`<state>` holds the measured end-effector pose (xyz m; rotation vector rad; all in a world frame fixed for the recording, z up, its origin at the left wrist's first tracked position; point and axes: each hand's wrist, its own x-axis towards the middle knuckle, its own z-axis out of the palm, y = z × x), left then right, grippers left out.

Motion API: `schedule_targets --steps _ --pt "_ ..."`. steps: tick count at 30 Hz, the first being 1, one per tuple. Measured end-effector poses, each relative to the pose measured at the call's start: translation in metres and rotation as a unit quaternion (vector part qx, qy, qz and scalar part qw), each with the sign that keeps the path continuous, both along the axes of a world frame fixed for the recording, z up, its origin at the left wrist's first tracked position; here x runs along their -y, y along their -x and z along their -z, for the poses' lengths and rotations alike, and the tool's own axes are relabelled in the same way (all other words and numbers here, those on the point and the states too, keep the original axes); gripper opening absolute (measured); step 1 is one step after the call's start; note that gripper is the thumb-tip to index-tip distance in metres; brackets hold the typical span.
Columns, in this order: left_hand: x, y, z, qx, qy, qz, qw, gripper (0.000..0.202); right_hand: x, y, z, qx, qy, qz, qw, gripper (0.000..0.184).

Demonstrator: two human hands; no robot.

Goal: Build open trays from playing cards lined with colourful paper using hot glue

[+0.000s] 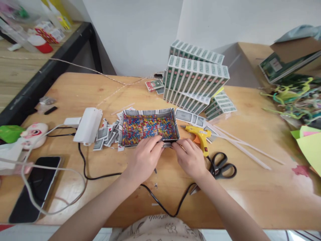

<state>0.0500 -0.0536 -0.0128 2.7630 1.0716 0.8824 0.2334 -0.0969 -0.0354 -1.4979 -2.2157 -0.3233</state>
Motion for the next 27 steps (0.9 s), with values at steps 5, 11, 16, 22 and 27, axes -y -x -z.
schedule_targets --steps 5,11,16,22,27 --pt "-0.005 -0.002 -0.003 -0.024 0.021 0.003 0.999 0.01 0.0 0.003 0.0 -0.003 0.003 0.008 1.0 0.019" --pt "-0.009 -0.003 -0.006 -0.016 0.022 0.015 1.0 0.009 0.004 -0.002 0.006 -0.02 -0.025 -0.01 0.999 0.022" --pt "-0.01 -0.001 -0.007 -0.043 0.014 0.029 0.999 0.011 0.004 -0.002 0.004 -0.01 0.017 -0.061 0.998 0.032" --pt "-0.008 0.003 -0.005 -0.068 -0.004 0.033 0.997 0.013 -0.002 0.01 -0.01 -0.012 0.077 -0.01 0.997 0.022" --pt "-0.006 0.007 -0.001 -0.046 -0.014 0.034 0.998 0.013 -0.002 0.012 -0.014 -0.013 0.126 0.005 0.992 0.02"
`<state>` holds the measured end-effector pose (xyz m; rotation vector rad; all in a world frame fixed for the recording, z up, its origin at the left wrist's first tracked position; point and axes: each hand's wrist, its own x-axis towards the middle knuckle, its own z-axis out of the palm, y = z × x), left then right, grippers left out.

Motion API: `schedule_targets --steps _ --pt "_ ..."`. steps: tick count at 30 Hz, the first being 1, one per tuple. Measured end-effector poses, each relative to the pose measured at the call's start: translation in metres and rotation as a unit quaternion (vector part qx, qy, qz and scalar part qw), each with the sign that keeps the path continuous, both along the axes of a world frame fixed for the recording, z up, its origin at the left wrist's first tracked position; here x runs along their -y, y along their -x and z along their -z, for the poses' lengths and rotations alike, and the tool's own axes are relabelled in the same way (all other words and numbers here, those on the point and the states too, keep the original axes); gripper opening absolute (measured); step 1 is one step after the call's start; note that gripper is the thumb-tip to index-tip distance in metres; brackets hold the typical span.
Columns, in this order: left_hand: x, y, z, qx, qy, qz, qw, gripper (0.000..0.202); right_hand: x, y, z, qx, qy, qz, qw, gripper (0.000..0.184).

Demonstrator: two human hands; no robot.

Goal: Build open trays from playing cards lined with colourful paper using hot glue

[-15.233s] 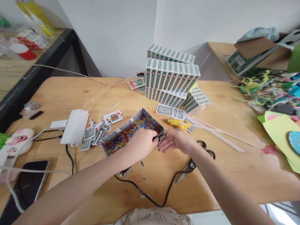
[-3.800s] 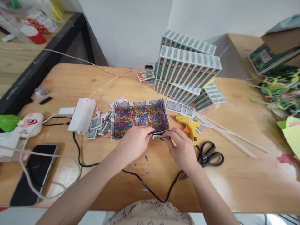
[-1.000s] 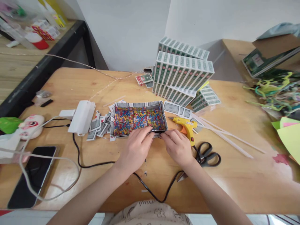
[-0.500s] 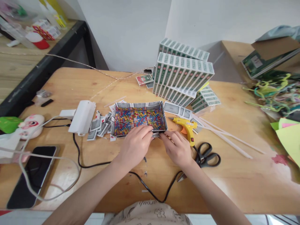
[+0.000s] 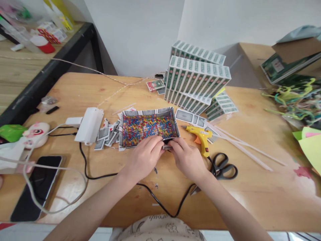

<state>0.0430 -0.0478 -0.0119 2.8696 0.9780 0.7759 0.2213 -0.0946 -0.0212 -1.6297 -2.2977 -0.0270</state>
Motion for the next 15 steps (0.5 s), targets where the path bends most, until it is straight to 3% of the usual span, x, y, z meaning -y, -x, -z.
schedule_targets --steps 6,15 --pt "-0.0017 -0.0006 0.0006 0.003 -0.001 0.01 1.0 0.012 -0.0016 -0.0037 0.0018 -0.004 -0.002 -0.005 1.0 0.022" --pt "-0.006 -0.0041 -0.0003 0.034 0.029 0.002 0.999 0.013 -0.0031 -0.0069 0.0067 0.012 -0.07 -0.045 0.997 0.031"
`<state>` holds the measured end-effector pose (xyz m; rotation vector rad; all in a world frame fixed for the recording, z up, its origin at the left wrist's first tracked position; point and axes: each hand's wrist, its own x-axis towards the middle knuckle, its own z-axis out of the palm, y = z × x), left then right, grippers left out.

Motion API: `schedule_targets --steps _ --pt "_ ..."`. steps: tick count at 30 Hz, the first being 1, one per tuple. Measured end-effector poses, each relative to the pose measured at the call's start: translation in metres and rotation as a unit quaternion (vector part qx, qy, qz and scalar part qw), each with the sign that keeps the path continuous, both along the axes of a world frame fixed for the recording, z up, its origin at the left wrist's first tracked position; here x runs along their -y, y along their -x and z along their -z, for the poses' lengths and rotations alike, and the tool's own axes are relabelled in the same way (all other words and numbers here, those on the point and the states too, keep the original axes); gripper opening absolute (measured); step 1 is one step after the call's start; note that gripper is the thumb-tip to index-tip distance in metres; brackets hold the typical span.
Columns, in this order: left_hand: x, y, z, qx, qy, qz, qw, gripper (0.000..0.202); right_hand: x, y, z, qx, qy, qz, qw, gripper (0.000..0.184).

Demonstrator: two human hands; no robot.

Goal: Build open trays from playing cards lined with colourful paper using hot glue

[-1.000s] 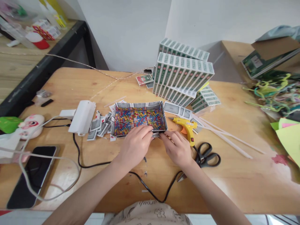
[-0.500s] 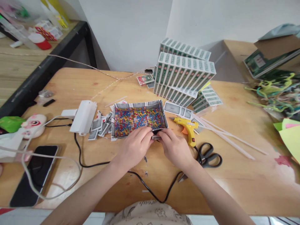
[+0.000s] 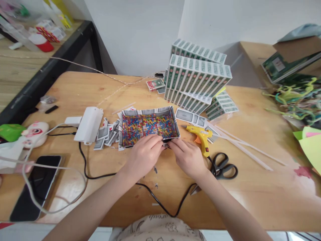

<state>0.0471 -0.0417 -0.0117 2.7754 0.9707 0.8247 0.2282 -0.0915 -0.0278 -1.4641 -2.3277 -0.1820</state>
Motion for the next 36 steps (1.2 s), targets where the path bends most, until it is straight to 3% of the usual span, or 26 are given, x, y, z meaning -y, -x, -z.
schedule_targets --steps 7,15,22,31,36 --pt "-0.001 -0.002 -0.001 -0.009 -0.017 0.005 1.0 0.013 -0.002 0.005 0.0 0.024 -0.008 0.005 1.0 0.026" --pt "0.002 0.0 0.002 -0.016 -0.033 0.011 0.999 0.016 0.004 0.005 0.01 -0.035 -0.026 0.05 0.998 0.027" --pt "0.003 -0.007 0.001 -0.059 -0.035 -0.02 0.997 0.014 0.003 0.003 0.012 -0.075 -0.02 0.054 0.996 0.023" --pt "0.004 -0.008 -0.006 -0.135 -0.033 -0.014 0.99 0.014 0.002 0.006 0.016 -0.188 -0.007 0.063 0.98 0.018" --pt "0.004 -0.009 -0.008 -0.166 -0.021 -0.01 0.986 0.014 0.002 0.004 0.017 -0.196 -0.022 0.064 0.978 0.02"
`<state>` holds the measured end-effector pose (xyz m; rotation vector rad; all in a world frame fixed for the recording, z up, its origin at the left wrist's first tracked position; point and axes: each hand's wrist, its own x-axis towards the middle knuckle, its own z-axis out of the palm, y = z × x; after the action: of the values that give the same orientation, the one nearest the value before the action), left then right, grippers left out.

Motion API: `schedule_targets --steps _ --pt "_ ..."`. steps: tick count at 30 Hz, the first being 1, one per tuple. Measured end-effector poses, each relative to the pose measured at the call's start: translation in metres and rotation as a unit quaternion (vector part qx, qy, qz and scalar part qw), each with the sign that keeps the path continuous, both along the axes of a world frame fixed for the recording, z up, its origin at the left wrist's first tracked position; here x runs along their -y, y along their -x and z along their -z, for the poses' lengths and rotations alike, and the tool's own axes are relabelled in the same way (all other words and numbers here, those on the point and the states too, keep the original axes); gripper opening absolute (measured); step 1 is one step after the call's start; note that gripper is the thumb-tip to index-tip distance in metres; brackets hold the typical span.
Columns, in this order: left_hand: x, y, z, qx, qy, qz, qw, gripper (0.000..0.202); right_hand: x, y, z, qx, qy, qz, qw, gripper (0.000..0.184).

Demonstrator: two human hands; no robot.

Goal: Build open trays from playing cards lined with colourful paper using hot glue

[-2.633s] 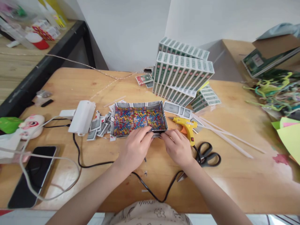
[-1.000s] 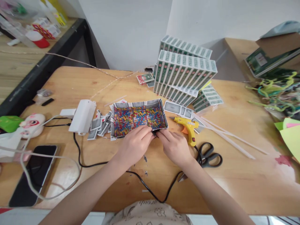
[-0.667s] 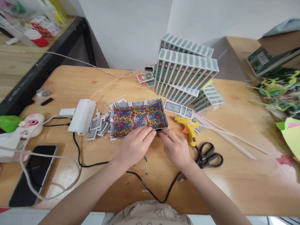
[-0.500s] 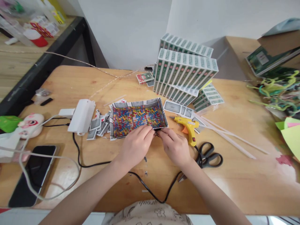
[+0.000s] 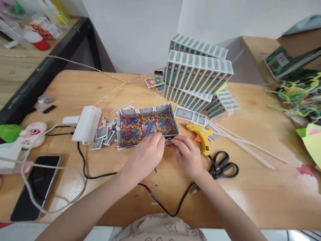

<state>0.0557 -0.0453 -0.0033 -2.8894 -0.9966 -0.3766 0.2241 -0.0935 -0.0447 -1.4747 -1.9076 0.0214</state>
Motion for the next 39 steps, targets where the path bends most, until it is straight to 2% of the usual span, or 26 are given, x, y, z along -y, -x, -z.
schedule_targets --steps 9,18,23,27,30,36,39 --pt "0.0 -0.006 0.0 -0.013 -0.008 -0.016 1.0 0.012 0.001 -0.008 0.006 0.123 -0.064 -0.031 0.99 0.024" --pt "0.003 -0.008 -0.001 -0.009 -0.016 -0.022 1.0 0.014 -0.006 -0.002 -0.009 0.179 -0.014 -0.014 0.984 0.031" --pt "0.001 -0.011 -0.008 -0.034 0.006 -0.022 0.999 0.015 -0.006 -0.001 -0.007 0.139 0.011 -0.015 0.99 0.027" --pt "0.001 -0.008 -0.007 -0.024 -0.003 -0.008 1.0 0.017 -0.002 -0.009 -0.004 0.079 -0.04 0.055 0.995 0.014" --pt "0.001 -0.005 -0.002 -0.014 -0.008 -0.001 1.0 0.018 0.0 -0.017 -0.004 0.056 -0.046 0.082 0.994 0.008" --pt "-0.002 -0.002 0.004 0.015 0.004 0.002 1.0 0.02 -0.002 -0.024 -0.005 0.115 -0.03 0.005 0.993 0.023" --pt "-0.004 -0.001 0.005 0.023 0.003 0.003 1.0 0.019 -0.008 -0.022 -0.009 0.158 -0.016 -0.008 0.987 0.024"
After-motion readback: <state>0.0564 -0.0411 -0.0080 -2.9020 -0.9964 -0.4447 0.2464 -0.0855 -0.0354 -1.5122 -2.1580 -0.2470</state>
